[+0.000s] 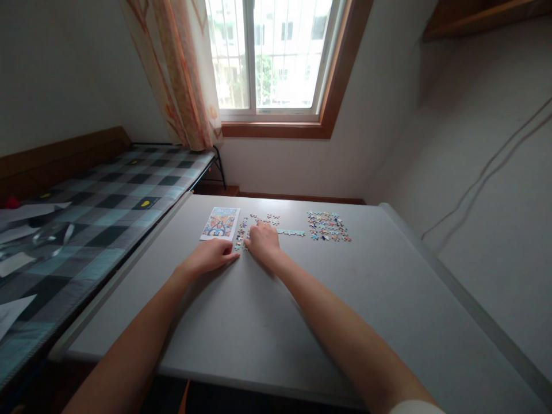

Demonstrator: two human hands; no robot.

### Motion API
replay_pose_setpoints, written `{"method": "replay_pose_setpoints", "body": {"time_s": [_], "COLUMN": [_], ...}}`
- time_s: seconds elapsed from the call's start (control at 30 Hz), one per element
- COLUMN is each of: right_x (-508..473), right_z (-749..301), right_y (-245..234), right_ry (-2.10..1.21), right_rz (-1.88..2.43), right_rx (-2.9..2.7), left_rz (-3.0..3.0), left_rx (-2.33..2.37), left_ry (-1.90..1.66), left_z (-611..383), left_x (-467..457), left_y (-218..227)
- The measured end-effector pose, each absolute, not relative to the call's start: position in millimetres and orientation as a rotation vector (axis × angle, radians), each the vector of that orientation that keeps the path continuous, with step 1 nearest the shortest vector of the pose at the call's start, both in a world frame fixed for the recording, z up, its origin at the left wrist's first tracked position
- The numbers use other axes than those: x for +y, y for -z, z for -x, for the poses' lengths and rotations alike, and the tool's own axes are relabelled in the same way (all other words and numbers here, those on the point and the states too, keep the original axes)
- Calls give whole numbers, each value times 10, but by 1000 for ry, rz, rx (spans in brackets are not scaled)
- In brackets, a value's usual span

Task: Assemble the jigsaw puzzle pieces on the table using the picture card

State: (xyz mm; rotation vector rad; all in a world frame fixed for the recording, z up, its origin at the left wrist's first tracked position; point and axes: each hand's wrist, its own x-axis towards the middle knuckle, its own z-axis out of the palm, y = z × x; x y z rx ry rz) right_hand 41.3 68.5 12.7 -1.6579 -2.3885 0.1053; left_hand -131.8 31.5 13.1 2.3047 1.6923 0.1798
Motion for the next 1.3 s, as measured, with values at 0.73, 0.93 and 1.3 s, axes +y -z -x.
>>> {"method": "replay_pose_setpoints", "body": {"time_s": [0.73,0.93,1.3], "right_x": [718,779,480], "right_z": [-454,-941,-1319], "right_y": [-144,-202,49], "right_ry": [-410,-658,-1630], "right_rz": [1467,1284,911], "right_rx": [-2071,-1816,-1088], "left_rz": [-2294,-2275,-1974], "left_rx": [1680,1691,1532], "left_ry": [-171,-191,-674], "left_z": [1294,1302,1122], "left_x": [305,312,309], "left_y": [-168,-156,-103]}}
